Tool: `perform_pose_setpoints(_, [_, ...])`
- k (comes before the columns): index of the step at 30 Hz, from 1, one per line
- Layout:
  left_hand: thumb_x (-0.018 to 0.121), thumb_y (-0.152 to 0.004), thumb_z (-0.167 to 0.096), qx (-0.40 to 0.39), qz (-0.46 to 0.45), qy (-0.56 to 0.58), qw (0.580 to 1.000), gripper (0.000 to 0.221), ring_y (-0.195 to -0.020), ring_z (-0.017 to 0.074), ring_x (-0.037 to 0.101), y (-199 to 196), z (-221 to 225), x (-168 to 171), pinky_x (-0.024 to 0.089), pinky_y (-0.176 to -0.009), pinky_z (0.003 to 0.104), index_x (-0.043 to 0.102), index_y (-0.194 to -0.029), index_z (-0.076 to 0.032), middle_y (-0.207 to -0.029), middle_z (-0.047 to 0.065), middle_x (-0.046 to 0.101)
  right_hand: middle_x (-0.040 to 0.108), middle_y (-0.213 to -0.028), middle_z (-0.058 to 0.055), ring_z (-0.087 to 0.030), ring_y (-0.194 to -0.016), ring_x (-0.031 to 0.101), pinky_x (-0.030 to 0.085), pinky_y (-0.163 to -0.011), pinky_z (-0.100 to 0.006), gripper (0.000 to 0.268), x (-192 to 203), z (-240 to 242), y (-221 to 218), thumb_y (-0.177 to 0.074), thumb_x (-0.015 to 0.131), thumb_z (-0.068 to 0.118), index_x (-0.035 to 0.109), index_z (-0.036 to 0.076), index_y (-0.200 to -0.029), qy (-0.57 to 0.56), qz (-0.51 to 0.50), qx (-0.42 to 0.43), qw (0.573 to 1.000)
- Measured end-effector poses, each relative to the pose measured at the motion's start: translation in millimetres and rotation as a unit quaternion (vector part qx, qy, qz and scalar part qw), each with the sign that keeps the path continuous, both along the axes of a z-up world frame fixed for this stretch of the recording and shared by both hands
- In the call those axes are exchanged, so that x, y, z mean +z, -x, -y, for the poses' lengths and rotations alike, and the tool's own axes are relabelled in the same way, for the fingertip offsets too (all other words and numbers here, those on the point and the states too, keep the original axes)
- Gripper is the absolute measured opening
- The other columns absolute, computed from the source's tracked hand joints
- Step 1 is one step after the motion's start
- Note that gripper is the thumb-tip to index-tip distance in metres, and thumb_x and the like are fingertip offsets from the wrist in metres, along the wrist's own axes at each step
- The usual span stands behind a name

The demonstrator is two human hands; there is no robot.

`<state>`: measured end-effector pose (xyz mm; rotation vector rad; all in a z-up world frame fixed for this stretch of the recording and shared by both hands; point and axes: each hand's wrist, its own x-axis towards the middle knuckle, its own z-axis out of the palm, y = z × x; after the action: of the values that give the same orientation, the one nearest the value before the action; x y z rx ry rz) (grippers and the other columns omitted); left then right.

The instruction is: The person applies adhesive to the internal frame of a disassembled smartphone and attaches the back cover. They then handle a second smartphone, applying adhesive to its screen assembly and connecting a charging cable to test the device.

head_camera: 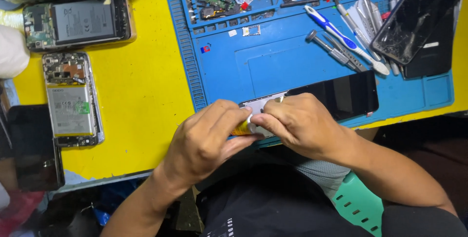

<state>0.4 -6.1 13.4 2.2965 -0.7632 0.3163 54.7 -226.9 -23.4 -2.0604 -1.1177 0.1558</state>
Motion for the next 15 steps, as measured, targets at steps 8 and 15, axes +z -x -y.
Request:
perform_pose_setpoints(8, [0.084, -0.093, -0.026, 0.0, 0.003, -0.015, 1.0, 0.037, -0.082, 0.0264, 0.066, -9, -3, 0, 0.055, -0.075, 0.037, 0.063, -0.106, 0.002, -0.094, 0.012, 0.067, 0.044, -0.068, -0.01, -0.029, -0.052, 0.041, 0.033, -0.05, -0.043, 0.024, 3, 7, -9, -0.108, 0.053, 0.018, 0.047, 0.003, -0.09, 0.029, 0.017, 0.039, 0.999])
perform_pose_setpoints(15, [0.088, -0.089, -0.025, 0.041, -0.007, -0.053, 0.998, 0.047, -0.084, 0.0297, 0.071, -42, -41, -10, 0.065, -0.082, 0.037, 0.066, -0.11, 0.011, -0.098, 0.022, 0.071, 0.063, -0.12, -0.022, -0.037, -0.108, 0.062, 0.051, -0.094, -0.046, 0.043, 39, 47, -42, -0.095, 0.071, 0.028, 0.061, 0.002, -0.127, 0.071, 0.024, 0.075, 0.994])
